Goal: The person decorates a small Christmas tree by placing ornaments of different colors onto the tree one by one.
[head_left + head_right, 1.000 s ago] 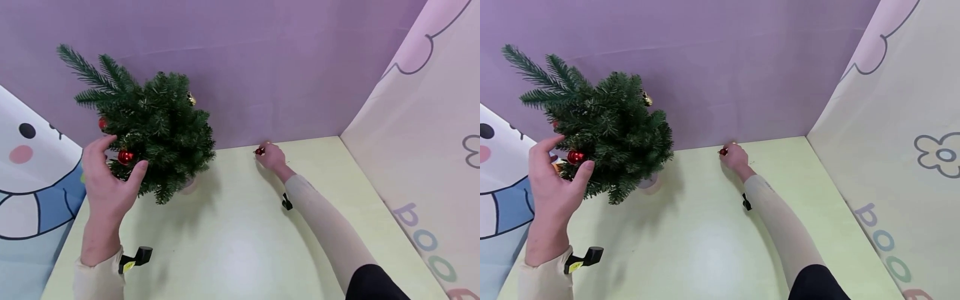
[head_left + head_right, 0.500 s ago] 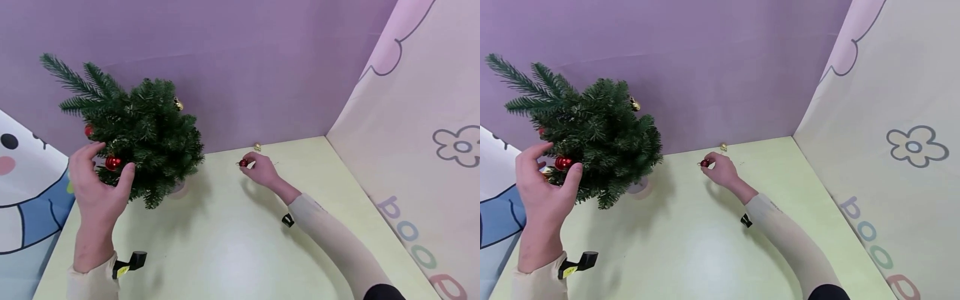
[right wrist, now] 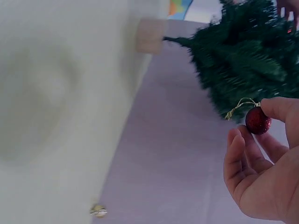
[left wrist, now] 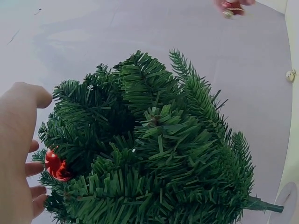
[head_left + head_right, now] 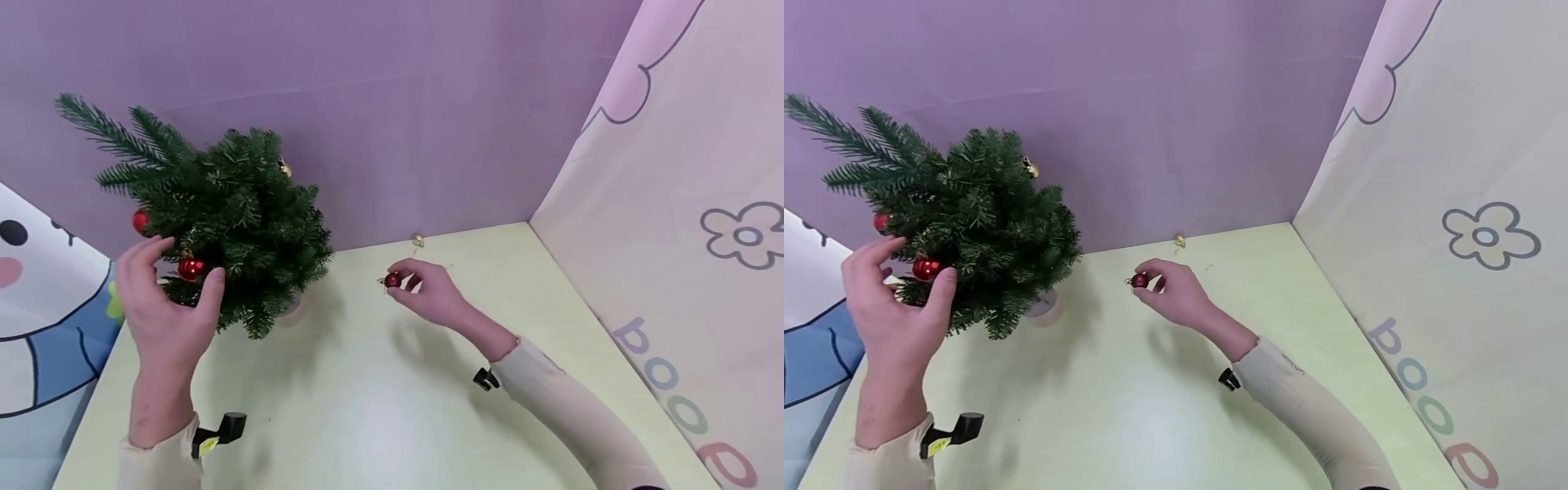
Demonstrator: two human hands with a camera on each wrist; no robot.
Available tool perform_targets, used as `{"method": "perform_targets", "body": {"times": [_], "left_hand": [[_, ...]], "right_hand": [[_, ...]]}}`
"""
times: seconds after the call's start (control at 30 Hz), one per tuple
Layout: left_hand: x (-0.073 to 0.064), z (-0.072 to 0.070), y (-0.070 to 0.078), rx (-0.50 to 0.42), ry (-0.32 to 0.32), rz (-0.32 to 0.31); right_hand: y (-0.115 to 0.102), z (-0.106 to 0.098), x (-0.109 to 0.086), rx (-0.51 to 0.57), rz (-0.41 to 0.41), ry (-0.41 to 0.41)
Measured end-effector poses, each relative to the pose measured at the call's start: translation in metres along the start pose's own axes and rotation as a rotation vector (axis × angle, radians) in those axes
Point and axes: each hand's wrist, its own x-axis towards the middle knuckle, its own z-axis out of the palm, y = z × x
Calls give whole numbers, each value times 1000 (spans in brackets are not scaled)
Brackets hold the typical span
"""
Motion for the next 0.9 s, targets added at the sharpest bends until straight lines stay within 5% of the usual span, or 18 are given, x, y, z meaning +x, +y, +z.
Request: {"method": "perform_targets", "body": {"times": [0.17, 0.33, 0.5, 0.67, 0.9], "left_hand": [[-3, -3, -8, -14, 64, 4], [-6, -4, 2, -55, 166, 45], [-11, 1, 17, -127, 220, 100], [-20, 8, 25, -168, 134, 159], [-27, 19, 29, -153, 29, 199]], "right_hand": [[-36, -6, 1, 57, -50, -21], [-78, -16, -3, 103, -82, -31], [-74, -11, 2, 90, -119, -22], [-70, 0, 9, 107, -137, 5], [-97, 6, 16, 172, -119, -10]]}}
